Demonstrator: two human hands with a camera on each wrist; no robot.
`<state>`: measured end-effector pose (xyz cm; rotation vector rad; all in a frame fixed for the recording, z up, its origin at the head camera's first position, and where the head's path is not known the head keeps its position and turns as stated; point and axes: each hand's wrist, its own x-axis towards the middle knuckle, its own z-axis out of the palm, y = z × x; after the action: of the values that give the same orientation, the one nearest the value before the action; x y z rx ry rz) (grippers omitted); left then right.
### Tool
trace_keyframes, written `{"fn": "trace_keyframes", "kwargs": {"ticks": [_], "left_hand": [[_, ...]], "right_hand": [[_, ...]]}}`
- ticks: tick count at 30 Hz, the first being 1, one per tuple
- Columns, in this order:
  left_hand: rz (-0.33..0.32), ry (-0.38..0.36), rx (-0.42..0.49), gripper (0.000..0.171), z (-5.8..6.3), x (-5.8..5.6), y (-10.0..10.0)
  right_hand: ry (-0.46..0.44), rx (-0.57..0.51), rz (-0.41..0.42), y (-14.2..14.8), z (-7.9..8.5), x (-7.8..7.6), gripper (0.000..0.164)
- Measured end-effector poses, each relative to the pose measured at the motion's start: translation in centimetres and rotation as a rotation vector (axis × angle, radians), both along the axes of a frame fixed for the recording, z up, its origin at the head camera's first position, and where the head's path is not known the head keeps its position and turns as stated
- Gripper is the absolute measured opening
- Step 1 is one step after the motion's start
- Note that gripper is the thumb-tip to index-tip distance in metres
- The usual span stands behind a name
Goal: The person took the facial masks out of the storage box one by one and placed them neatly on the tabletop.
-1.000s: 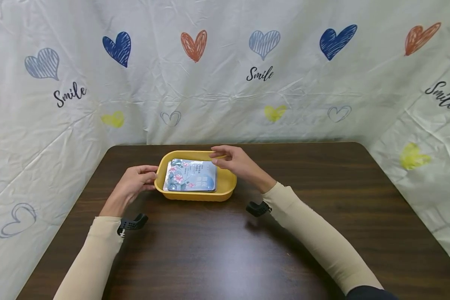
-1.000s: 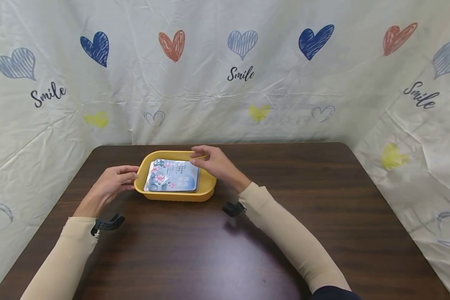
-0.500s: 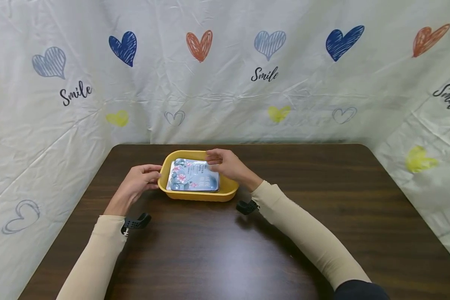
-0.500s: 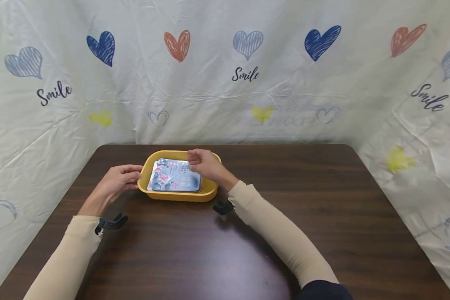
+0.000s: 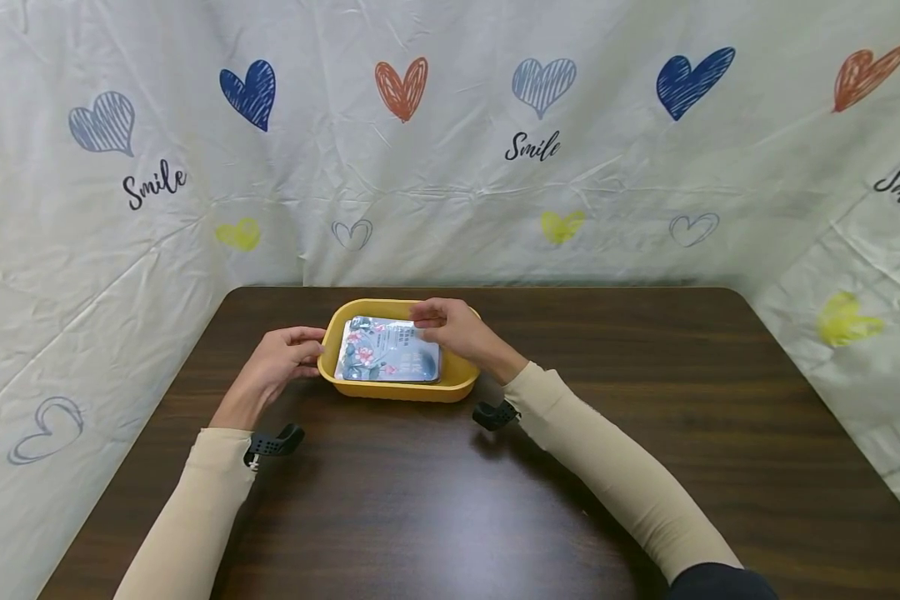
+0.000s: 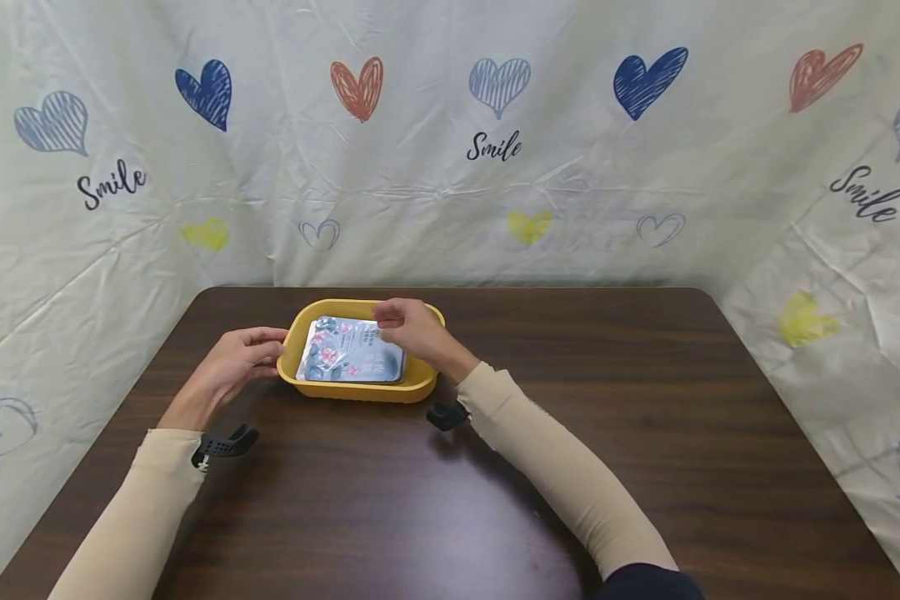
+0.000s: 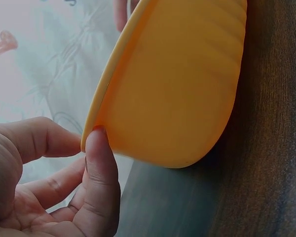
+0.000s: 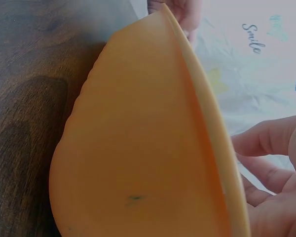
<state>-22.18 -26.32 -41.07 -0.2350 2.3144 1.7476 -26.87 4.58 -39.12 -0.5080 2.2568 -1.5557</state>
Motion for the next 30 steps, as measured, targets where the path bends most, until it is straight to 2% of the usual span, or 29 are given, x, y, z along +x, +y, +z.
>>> {"fn": "trace_keyframes", "kwargs": {"ticks": [9,15,22,30], "left_hand": [[0.002,0.004,-0.008,0.046,0.09,0.08,0.1],[-0.002,0.006,-0.009,0.046,0.0,-0.01,0.18],[0.002,-0.012,-0.014,0.045,0.12,0.02,0.25],[-0.002,-0.006,-0.012,0.046,0.05,0.15,0.14]], "right_hand": [[0.006,0.021,0.01,0.13,0.17,0.2,0.039],[0.0,-0.006,-0.004,0.03,-0.05,0.21,0.035],[-0.024,-0.043,-0.071,-0.22,-0.52,0.31,0.034],[0.008,-0.131,-0.152,-0.38,-0.56,0.83,0.033]]}}
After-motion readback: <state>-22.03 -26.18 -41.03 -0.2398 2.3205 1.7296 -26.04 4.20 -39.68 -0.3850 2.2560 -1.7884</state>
